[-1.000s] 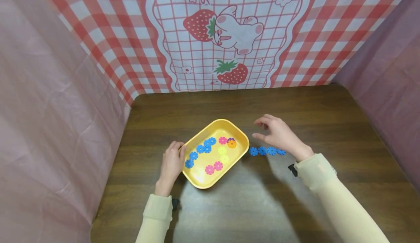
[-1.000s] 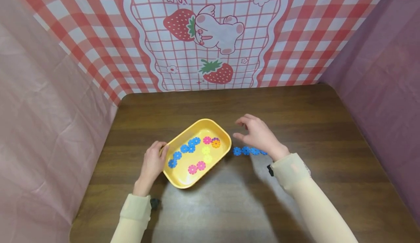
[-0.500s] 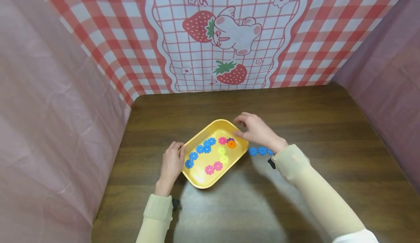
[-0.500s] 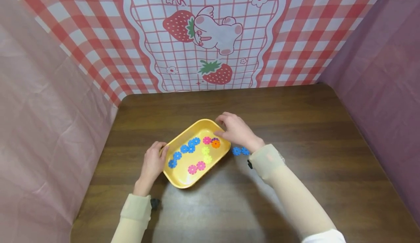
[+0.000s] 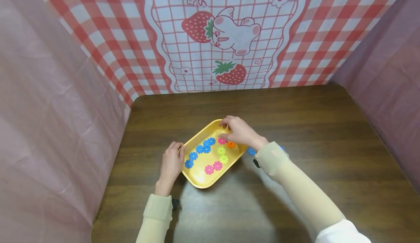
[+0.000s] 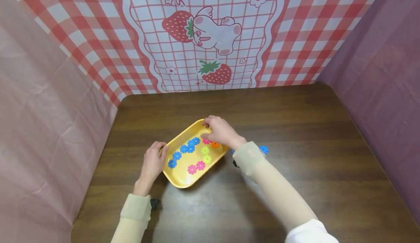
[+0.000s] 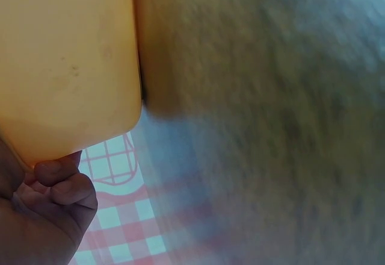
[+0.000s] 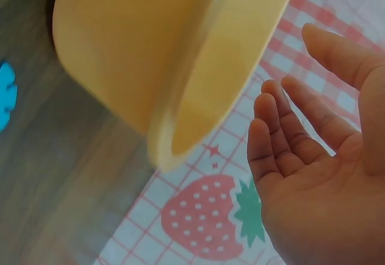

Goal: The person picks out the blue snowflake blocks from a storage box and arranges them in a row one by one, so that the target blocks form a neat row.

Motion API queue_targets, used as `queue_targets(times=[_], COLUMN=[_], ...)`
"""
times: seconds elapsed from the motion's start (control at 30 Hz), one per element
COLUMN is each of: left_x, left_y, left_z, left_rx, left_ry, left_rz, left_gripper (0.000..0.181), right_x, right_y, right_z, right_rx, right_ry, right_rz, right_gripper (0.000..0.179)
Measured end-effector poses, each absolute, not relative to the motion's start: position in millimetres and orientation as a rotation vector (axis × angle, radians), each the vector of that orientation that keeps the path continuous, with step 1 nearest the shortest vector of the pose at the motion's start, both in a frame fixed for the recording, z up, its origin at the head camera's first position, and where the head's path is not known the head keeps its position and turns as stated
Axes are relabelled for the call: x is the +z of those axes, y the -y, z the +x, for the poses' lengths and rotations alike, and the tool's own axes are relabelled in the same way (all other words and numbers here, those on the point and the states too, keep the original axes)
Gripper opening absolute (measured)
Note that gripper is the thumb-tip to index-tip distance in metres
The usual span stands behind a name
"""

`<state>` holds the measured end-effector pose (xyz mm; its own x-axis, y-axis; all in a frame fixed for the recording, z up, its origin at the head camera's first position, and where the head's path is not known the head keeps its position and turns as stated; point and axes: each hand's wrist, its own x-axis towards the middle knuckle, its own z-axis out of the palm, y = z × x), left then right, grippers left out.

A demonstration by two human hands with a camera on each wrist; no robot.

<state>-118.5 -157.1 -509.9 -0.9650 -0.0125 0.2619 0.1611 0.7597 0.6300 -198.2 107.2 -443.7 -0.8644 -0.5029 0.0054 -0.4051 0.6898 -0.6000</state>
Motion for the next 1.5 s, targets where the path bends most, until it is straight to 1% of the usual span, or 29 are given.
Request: queue_targets(times=[0.2, 0.53, 0.87, 1.23, 1.5], left_x=[-511, -510, -509, -510, -511], left_y=[157, 159, 159, 158, 158], left_z=[-119, -118, -119, -119, -119], left_rx=[-1.003, -0.994, -1.008, -0.998, -1.011], left_ry=[2.717, 2.683, 2.704, 2.676, 2.689], left_rz=[-0.114, -0.13, -0.115, -0.141, -0.127], left_gripper=[0.019, 0.016, 0.017, 0.015, 0.016], right_x=[-453, -471, -485, -502, -506], right_y=[-90, -63, -43, -32, -30], right_z=[-198, -198, -193, -187, -183], right_rx=[-0.9, -0.847, -0.784, -0.725, -0.7], right_ry=[-2.701, -2.669, -2.655, -2.638, -2.668], right_rz=[-0.782, -0.882, -0.867, -0.836, -0.876], right_gripper=[0.042, 0.036, 0.04, 0.036, 0.037])
